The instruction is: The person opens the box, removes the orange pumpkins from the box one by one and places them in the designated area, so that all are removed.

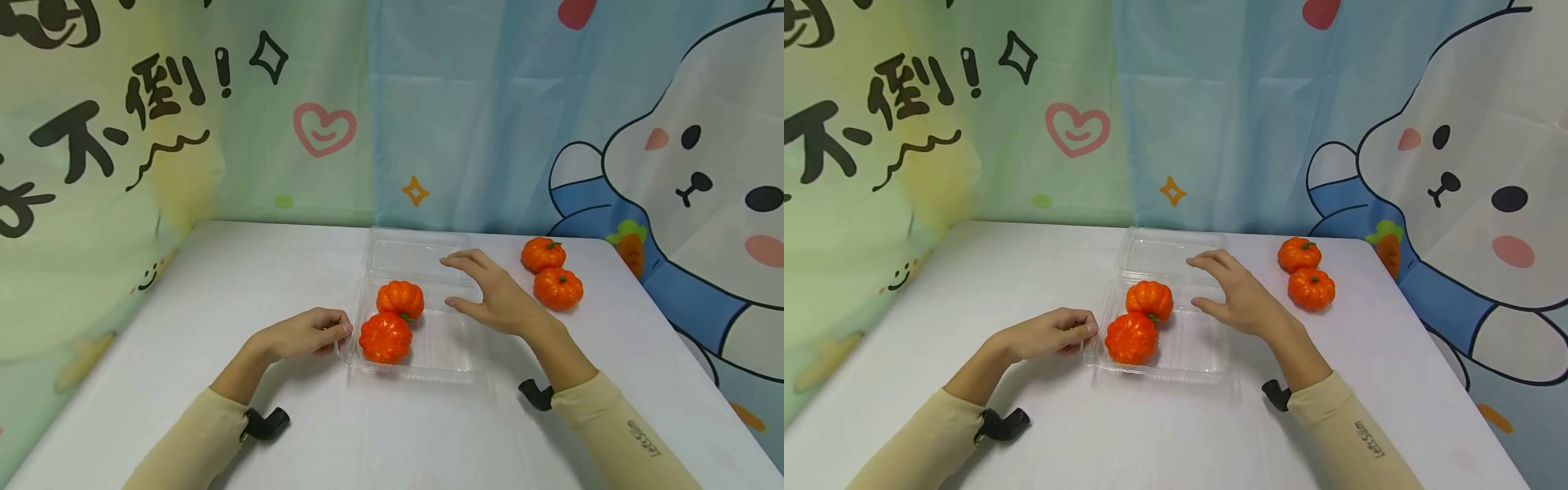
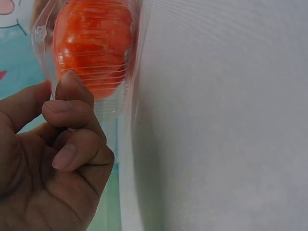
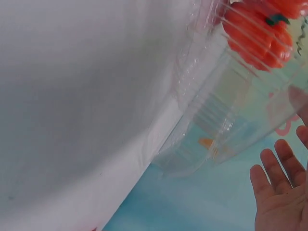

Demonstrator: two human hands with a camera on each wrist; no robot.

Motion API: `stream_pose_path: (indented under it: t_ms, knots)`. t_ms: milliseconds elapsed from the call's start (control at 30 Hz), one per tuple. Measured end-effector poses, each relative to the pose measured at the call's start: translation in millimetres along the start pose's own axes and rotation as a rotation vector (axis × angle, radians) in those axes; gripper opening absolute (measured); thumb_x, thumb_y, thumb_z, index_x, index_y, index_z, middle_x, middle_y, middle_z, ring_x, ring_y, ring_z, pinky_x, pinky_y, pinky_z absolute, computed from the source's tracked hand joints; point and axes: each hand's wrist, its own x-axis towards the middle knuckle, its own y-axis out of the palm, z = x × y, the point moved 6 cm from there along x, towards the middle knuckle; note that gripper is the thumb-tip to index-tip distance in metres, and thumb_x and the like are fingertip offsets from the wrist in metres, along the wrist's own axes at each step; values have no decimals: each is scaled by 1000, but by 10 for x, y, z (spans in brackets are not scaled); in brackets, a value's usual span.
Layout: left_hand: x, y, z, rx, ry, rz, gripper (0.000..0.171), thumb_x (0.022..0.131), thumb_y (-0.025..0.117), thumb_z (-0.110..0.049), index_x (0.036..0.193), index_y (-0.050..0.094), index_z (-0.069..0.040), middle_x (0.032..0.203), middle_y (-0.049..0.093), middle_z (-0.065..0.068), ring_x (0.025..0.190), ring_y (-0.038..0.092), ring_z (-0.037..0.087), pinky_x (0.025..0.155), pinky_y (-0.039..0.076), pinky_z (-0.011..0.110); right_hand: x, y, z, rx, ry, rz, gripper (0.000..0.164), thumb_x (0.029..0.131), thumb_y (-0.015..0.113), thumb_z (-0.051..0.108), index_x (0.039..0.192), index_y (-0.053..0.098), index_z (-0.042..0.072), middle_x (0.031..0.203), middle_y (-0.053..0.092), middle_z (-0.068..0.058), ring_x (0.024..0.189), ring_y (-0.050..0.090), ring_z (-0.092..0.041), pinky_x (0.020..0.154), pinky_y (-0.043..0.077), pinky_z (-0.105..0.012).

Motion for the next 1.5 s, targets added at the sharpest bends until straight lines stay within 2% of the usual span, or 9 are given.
stream_pose_path:
  t_ms: [600,900,1133,1500]
  knots:
    - [8,4,-7,-16,-12,4,27,109,51,-22,96,61,-2,64,40,-1,59,35,15,58,31,25,94,165,132,51,-36,58,62,90,81,19,146,55,13,146,51,-8,135,50,-28,110,45,-50]
    - [20,10,2,-10,-5,1,28,109,50,-22,97,60,1,65,41,0,59,36,15,58,31,24,138,298,192,31,-45,100,62,88,83,16,144,56,11,148,52,-11,137,49,-30,111,44,-51]
    - [0,-2,11,-11,-11,2,29,109,50,-23,98,60,3,65,41,1,60,36,15,59,32,24,206,372,286,2,-47,138,62,89,82,19,145,57,14,151,50,-11,139,48,-30,111,44,-50]
    - [-3,1,17,-16,-6,3,27,109,50,-21,97,61,0,65,41,-1,59,37,14,59,32,24,266,418,312,-6,-35,216,64,87,83,12,146,57,18,157,46,-6,142,46,-30,111,44,-51]
